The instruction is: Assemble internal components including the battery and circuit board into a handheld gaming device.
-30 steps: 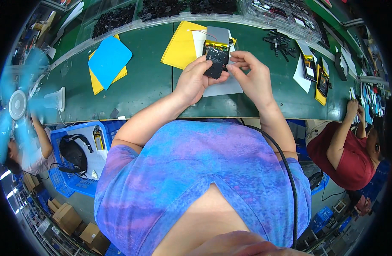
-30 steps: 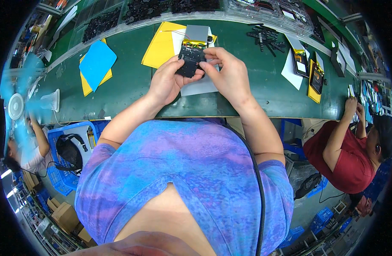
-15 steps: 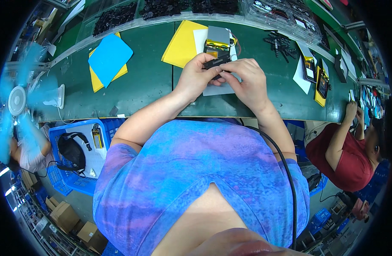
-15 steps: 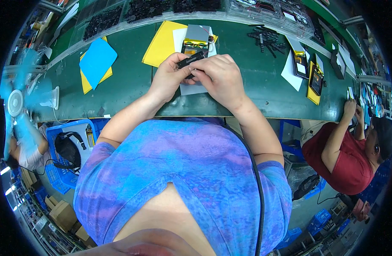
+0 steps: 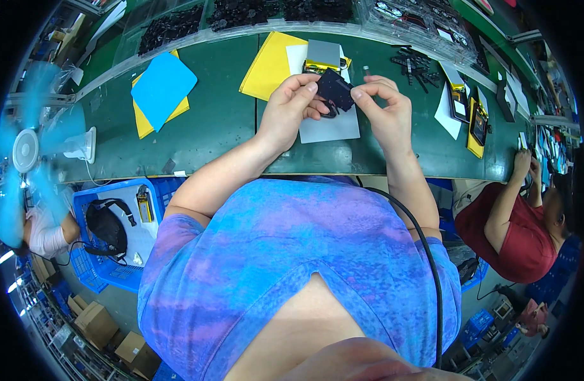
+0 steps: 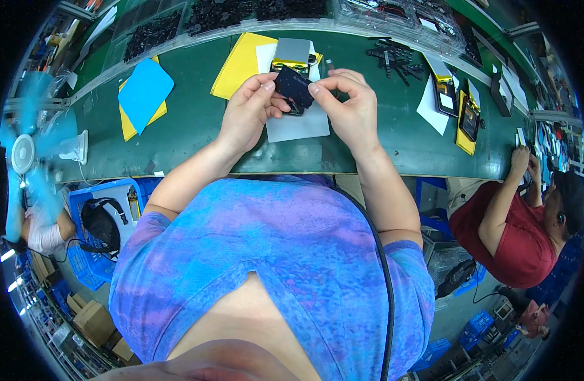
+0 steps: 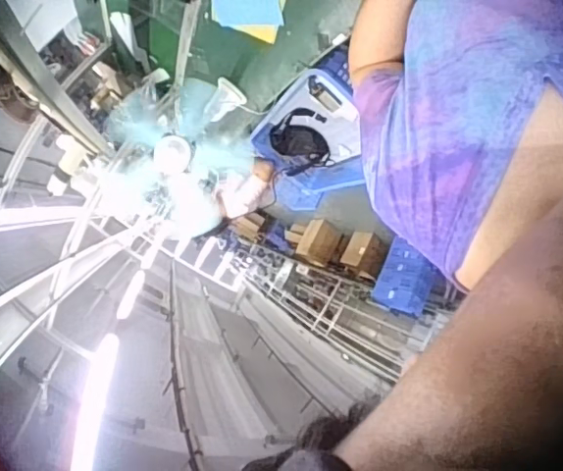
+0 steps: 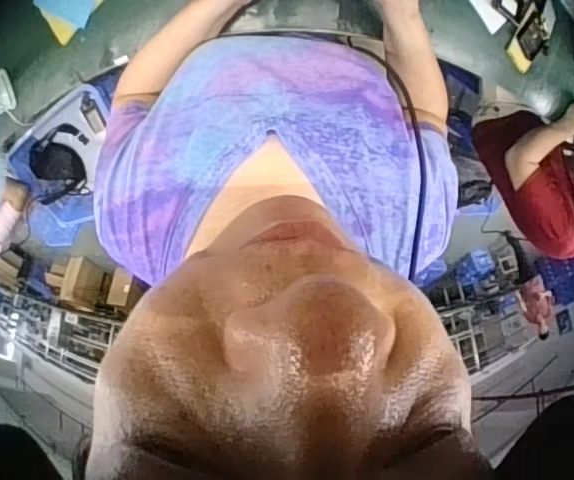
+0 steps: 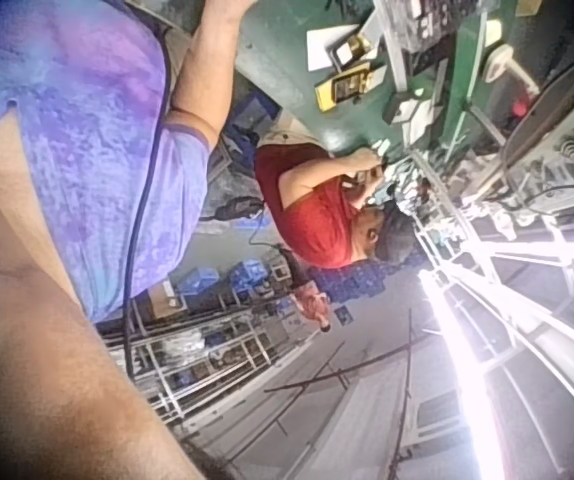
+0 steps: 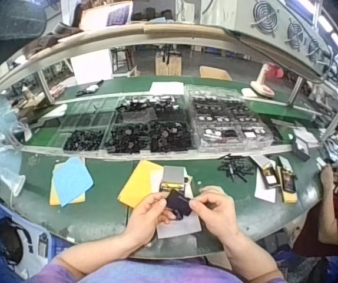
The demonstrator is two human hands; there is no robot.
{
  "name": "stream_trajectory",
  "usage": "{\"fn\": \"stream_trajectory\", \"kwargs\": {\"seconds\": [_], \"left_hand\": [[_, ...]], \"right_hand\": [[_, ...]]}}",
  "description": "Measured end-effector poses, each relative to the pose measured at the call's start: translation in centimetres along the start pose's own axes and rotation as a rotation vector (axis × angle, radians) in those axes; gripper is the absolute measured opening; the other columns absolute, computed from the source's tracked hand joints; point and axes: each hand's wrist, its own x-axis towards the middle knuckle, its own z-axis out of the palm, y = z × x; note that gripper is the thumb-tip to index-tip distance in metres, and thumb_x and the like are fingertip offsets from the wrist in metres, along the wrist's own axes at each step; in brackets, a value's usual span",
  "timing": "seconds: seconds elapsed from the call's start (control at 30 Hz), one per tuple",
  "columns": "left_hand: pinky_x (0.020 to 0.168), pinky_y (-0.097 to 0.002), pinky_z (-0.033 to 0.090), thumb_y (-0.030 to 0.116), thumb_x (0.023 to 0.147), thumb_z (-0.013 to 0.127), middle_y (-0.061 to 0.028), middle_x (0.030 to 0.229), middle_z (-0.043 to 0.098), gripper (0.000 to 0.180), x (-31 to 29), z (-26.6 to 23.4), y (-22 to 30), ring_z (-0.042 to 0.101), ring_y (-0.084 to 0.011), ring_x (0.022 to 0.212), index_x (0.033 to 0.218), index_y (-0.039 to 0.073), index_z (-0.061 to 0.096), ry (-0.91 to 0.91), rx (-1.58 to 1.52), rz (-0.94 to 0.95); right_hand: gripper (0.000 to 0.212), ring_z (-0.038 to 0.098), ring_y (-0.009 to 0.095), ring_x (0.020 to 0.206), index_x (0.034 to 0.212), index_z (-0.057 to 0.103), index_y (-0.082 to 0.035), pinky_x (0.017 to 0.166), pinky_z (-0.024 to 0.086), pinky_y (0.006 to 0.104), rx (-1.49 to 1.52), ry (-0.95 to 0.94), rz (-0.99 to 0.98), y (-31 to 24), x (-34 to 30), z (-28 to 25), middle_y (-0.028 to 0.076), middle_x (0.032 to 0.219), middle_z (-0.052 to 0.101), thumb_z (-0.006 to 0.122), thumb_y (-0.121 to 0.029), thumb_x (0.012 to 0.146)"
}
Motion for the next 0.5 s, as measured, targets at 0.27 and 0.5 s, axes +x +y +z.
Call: {"fn": "stream_trajectory", "kwargs": {"seconds": [0.27,0.5], "left_hand": [[0.109,-0.0361,0.045,0.010,0.091,0.072,-0.0156,0.138,0.059,0.068,-0.2,0.6,-0.3,0.058,-0.0212,0.125,0.150,0.004,0.039,-0.182,-0.093,0.170],[0.102,-0.0303,0.051,-0.002,0.090,0.069,-0.0139,0.139,0.057,0.066,-0.7,1.2,0.2,0.061,-0.0163,0.119,0.148,0.003,0.039,-0.212,-0.145,0.214]], "right_hand": [[0.016,0.059,0.020,0.110,0.082,0.074,-0.023,0.107,0.024,0.0459,-0.530,0.233,-0.551,-3.0,-1.2,0.8,-0.010,0.090,0.068,0.085,-0.021,0.070],[0.013,0.057,0.028,0.116,0.079,0.074,-0.017,0.104,0.031,0.0456,-0.123,0.148,-0.356,-2.7,-0.7,-0.8,0.003,0.111,0.067,0.084,-0.020,0.071]]}}
